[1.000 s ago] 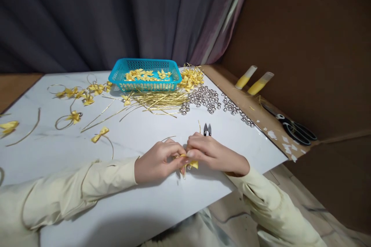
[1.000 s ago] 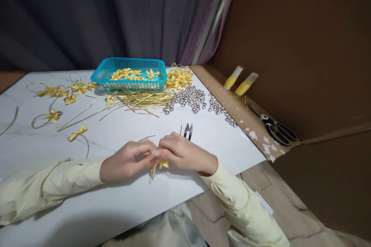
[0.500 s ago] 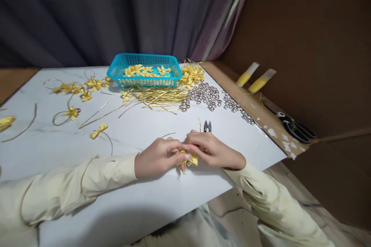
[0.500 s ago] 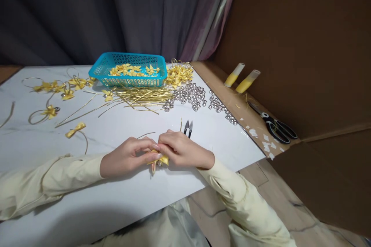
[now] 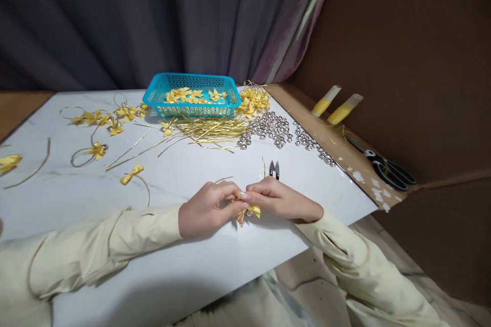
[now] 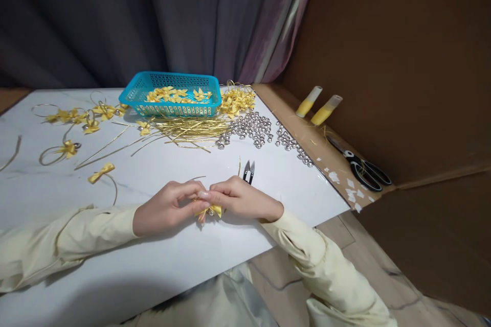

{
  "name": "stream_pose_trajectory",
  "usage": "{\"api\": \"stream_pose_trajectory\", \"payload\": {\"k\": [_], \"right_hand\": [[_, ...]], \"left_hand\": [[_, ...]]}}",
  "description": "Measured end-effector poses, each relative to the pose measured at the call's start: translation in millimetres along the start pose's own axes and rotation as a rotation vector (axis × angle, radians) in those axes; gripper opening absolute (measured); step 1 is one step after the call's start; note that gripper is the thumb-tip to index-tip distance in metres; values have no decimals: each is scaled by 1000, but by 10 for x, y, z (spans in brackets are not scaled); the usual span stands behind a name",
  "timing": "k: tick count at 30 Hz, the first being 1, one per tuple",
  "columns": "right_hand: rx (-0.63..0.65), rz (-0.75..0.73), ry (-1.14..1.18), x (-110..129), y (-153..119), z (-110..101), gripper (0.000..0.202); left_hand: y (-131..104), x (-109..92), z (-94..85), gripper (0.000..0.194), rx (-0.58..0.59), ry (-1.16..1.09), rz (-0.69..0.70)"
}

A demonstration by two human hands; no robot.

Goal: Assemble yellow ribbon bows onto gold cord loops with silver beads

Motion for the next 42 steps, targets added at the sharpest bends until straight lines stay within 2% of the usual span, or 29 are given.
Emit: {"api": "stream_pose_trajectory", "payload": {"k": [4,8,10,12,15,18,20,22,25,31,34,37,42], "right_hand": [[-65,8,119,38,1,-18,41],[-322,4,156,17,-21,-190,45],[-384,13,183,-20,-30,-243,47],[-336,24,226,-53,-17,-227,51],[-197,-2,202,-33,12,-142,57],[-65,17,197,1,32,-30,52],[0,61,276,3,40,37,46],[-9,105,371,-17,44,56,43],[-110,139,417,-62,45,15,40],[-241,5,226,-9,32,-92,41],[-281,-5,181,-5,30,-121,41],[-260,43,263,-20,45,-103,43],[-65,168,371,-25,61,27,42]], "left_hand": [[-11,-43,-8,19,-34,11,53],[-34,-50,26,20,-15,-31,46],[-42,-58,46,17,8,-37,50],[-40,-64,45,18,8,-36,53],[-23,-48,23,19,-9,-48,38],[-9,-32,22,15,2,-87,31],[-6,-27,26,14,9,-120,20],[-4,-21,29,16,12,-161,-2],[5,2,33,17,10,-223,-42],[35,66,22,17,-11,-227,-65],[35,77,2,18,-24,-193,-56],[25,58,-24,19,-37,-146,-27],[16,6,-38,15,-44,-89,8]]}}
Point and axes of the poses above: each hand's wrist, its own y-axis towards the middle knuckle, its own z-axis out of the palm, x = y × z, the point moved 6 cm from there along y, towards the middle knuckle, and after that the axes turned 1 degree about z, right-handed, at the moved point
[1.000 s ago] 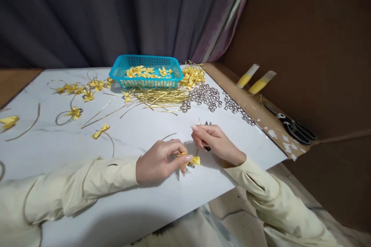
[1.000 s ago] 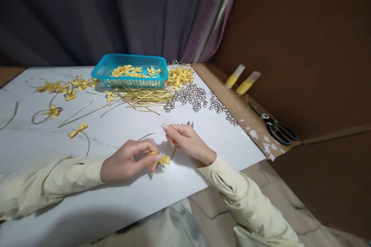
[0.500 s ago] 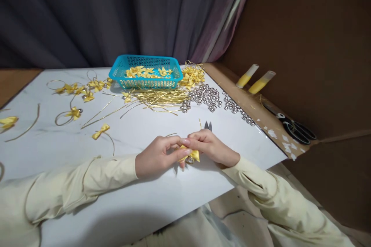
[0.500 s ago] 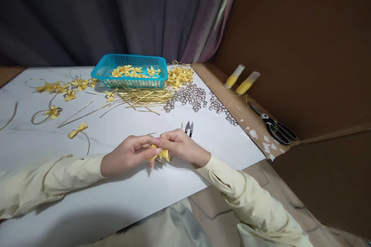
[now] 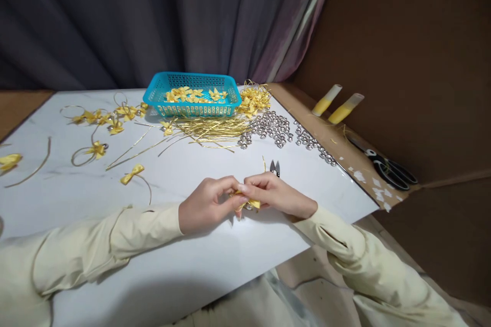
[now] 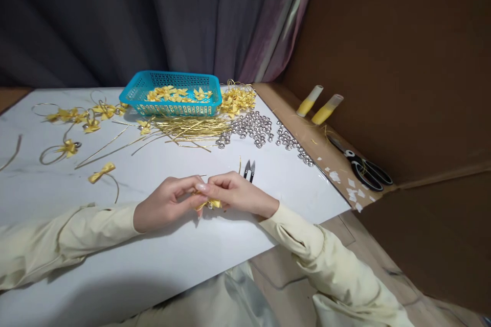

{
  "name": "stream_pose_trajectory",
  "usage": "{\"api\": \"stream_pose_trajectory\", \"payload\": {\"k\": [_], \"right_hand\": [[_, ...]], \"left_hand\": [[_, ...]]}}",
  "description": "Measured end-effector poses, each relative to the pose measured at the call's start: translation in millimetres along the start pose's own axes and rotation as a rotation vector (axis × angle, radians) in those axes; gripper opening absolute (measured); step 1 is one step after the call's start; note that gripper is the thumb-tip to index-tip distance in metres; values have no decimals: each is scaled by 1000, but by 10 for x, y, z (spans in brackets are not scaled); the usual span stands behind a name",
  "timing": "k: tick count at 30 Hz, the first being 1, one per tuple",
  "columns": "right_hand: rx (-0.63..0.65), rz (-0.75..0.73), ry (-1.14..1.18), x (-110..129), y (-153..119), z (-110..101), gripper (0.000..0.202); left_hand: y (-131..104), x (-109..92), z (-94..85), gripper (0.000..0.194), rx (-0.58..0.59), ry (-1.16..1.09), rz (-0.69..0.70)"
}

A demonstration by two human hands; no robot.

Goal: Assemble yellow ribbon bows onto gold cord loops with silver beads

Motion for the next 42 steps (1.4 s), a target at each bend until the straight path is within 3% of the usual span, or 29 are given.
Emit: {"api": "stream_pose_trajectory", "payload": {"k": [6,15,19,29,33,37,42], "right_hand": [[-95,-9,125,-34,-8,-33,42],[-265,-151,95,21,-29,-184,43],[-333,-225,157,36,-41,-343,43],[-420,-266,120,78,-63,-411,43],[-363,-234,180,73,-45,-390,42],[-197,-185,356,92,-7,-284,30],[-24,-22,621,40,5,-67,45]], "left_hand": [[11,30,49,16,41,-163,-64],[-4,76,149,29,137,-435,-191],[-72,75,227,31,223,-439,-215],[-56,54,165,30,200,-332,-168],[-55,70,163,25,196,-279,-148],[-44,83,148,20,167,-187,-111],[-41,21,100,16,103,47,9]]}}
Point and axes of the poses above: each hand's wrist, its own y-axis towards the middle knuckle, its own z-axis out of the palm, x = y × z, the point moved 6 cm from there along y, towards the middle knuckle, and after that the axes turned 1 degree about z, right-handed, at the moved point
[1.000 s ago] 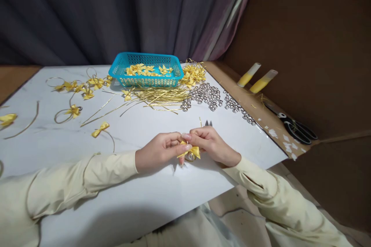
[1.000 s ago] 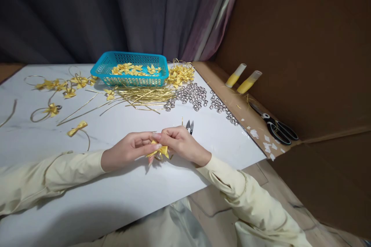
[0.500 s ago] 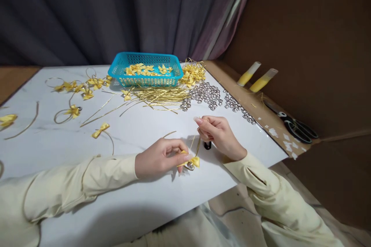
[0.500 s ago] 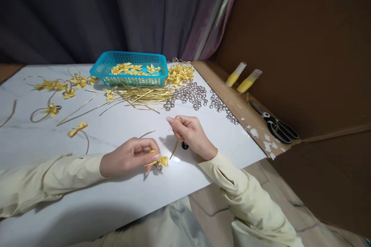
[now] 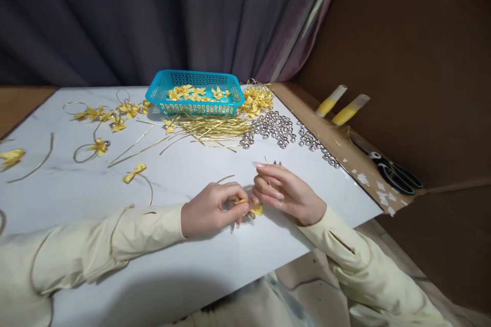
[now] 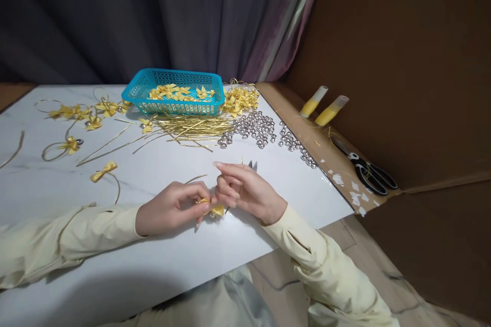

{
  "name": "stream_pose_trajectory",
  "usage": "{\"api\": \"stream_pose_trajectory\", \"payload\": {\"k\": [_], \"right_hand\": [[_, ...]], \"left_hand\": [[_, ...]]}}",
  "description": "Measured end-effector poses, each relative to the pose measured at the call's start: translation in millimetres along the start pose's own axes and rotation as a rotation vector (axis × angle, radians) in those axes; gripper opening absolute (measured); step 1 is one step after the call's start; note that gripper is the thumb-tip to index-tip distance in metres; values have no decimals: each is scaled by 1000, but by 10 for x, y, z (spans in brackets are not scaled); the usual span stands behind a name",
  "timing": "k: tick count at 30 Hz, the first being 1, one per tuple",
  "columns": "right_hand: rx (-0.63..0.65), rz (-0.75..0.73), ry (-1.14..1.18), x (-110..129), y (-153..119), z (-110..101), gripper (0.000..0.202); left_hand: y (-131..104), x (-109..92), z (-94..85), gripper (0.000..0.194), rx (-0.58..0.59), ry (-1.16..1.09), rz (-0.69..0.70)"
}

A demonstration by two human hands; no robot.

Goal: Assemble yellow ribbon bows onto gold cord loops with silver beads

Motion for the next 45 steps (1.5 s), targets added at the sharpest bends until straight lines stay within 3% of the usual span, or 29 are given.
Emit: {"api": "stream_pose_trajectory", "payload": {"k": [3,7,12,18,28,40,45], "right_hand": [[-12,24,38,-66,-29,69,42],[22,31,40,-114,-81,150,44],[3,44,23,-135,-112,150,41],[-78,33,-23,-146,-98,103,45],[-75,26,-34,-145,-83,97,44],[-94,15,-49,-107,-58,77,45],[-85,-78,-42,1,-48,54,42]], "left_hand": [[-26,-90,-4,14,-44,206,158],[-83,-183,47,12,-44,294,365],[-120,-220,83,14,-14,351,466],[-113,-177,110,12,39,341,453],[-77,-145,118,13,135,289,440],[-44,-73,90,16,191,196,273],[13,48,75,15,193,5,62]]}}
Point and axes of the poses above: each hand's wrist, its own y-axis towards the middle knuckle, its own z-axis out of the palm, x = y × z, the point moved 6 cm from there along y, towards the middle knuckle, and after that the axes turned 1 degree about z, right-handed, at the moved point
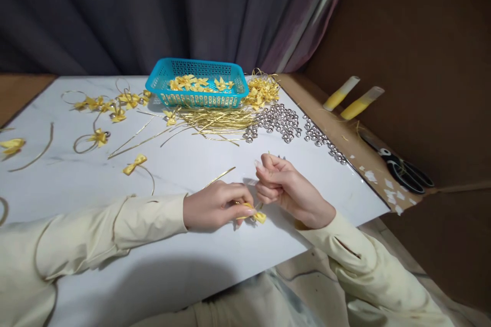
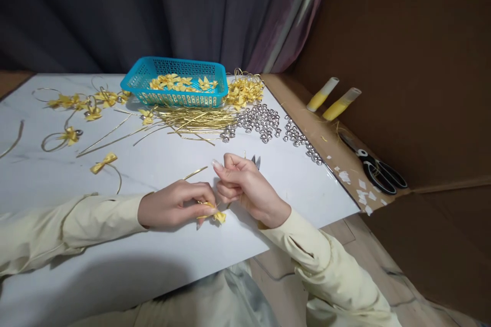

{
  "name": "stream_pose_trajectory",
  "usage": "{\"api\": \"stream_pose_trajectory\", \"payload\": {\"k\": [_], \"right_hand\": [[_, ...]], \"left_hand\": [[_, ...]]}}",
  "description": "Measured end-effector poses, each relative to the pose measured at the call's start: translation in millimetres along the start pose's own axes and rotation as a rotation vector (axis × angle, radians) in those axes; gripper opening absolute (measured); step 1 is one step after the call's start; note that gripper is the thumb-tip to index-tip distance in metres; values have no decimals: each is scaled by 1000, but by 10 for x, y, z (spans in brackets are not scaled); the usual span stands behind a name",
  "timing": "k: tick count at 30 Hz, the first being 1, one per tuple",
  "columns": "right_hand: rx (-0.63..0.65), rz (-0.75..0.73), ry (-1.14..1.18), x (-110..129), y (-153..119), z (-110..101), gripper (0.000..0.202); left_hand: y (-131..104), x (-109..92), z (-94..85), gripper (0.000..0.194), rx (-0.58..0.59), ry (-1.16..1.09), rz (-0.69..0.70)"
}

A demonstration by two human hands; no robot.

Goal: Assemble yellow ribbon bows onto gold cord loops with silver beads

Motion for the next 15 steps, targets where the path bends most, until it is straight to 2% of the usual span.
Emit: {"api": "stream_pose_trajectory", "payload": {"k": [3,7,10,15], "right_hand": [[9,-37,-33,85,20,15,40],[-8,-83,-55,180,47,20,31],[-24,-100,-57,206,75,4,21],[-13,-75,-129,171,136,2,21]], "left_hand": [[22,93,-6,14,-38,-256,-124],[42,138,4,26,-65,-494,-203],[57,110,-6,29,-70,-567,-208],[68,76,-40,24,-88,-564,-205]]}}
Point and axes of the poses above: each hand's wrist, its own y-axis towards the middle knuckle, its own z-axis out of the palm, x = y × z, the point moved 6 cm from there along y, towards the middle knuckle, and after that the axes turned 1 degree about z, right-handed, at the moved point
